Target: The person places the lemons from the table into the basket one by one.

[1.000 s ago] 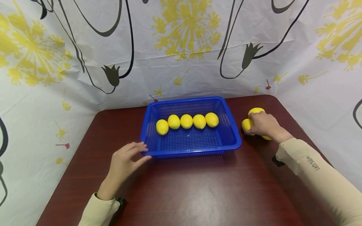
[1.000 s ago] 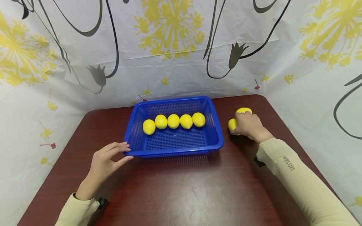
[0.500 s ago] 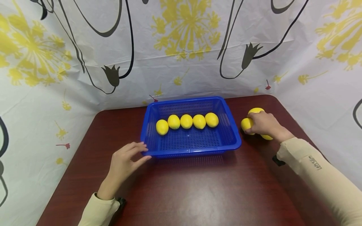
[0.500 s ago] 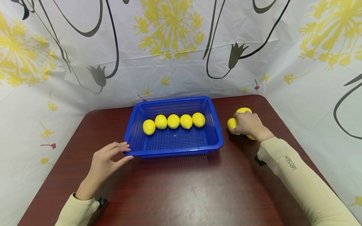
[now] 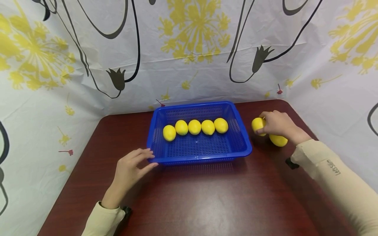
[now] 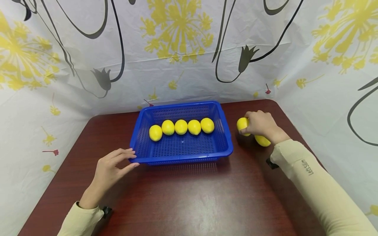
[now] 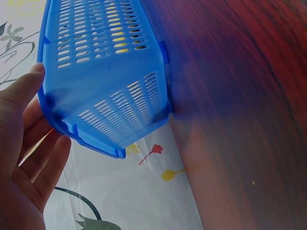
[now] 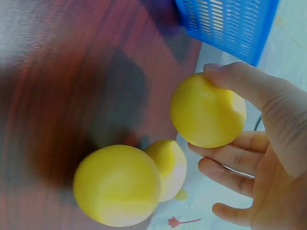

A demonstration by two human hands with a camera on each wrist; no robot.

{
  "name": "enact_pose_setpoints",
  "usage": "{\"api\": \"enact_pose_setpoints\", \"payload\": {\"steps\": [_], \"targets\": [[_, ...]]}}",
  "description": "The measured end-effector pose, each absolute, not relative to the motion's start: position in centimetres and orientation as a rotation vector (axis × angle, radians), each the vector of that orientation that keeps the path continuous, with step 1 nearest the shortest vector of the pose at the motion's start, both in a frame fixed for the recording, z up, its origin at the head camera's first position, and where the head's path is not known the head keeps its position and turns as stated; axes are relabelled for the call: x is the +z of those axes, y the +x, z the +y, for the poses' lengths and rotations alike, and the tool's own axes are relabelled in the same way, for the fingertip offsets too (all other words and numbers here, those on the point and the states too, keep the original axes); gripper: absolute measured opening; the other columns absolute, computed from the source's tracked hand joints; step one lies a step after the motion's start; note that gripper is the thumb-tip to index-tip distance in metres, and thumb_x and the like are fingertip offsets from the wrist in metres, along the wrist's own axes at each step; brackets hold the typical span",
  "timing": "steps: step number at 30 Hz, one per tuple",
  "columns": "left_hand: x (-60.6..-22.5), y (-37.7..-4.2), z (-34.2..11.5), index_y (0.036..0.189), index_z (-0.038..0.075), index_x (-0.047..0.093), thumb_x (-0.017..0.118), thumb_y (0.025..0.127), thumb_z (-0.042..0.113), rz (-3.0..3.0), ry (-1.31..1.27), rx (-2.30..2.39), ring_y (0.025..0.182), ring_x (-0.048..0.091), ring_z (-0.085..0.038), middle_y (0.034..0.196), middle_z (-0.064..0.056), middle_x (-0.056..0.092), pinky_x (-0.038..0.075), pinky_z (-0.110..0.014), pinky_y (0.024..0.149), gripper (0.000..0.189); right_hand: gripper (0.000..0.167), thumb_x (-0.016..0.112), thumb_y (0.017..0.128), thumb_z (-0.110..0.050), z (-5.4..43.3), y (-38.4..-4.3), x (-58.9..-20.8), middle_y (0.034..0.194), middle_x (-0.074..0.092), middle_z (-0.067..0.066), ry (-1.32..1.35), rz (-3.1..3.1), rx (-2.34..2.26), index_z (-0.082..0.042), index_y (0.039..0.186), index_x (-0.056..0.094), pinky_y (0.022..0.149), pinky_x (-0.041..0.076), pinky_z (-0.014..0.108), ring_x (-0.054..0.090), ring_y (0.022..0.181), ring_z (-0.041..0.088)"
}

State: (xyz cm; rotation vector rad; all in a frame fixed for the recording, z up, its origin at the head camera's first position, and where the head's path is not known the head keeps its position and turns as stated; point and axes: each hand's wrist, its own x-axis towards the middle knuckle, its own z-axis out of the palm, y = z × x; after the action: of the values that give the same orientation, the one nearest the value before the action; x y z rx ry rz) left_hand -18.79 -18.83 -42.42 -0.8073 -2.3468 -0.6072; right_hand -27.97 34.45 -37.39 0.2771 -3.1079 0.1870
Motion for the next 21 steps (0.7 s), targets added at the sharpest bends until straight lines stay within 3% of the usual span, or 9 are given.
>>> {"api": "enact_pose_setpoints", "payload": {"steps": [13,21], "targets": [[-42.6,-18.9,-18.9,0.094,0.013,0.077,0.092,0.065,0.025,-2.321,-0.822,-0.613,0.099,0.074,-0.02,0.098,-0.002,0.076,0.059,-0.04,0.084,0.035,0.052,0.079,0.076,-0.053,33.5,-28.2,-34.3,0.085,0.07,0.002,0.306,-3.053,0.168,-0.012,0.107,0.069,0.063,0.044,0.036,0.058,0.077,0.022],[-42.6,-18.9,-18.9,0.094,0.013,0.077,0.094,0.061,0.023,-2.297,-0.833,-0.601,0.099,0.074,-0.019,0.097,-0.002,0.076,0.06,-0.038,0.084,0.038,0.047,0.081,0.072,-0.053,32.6,-28.2,-32.9,0.08,0.065,0.003,0.339,-2.984,0.155,-0.013,0.092,0.067,0.064,0.039,0.038,0.056,0.078,0.026]]}}
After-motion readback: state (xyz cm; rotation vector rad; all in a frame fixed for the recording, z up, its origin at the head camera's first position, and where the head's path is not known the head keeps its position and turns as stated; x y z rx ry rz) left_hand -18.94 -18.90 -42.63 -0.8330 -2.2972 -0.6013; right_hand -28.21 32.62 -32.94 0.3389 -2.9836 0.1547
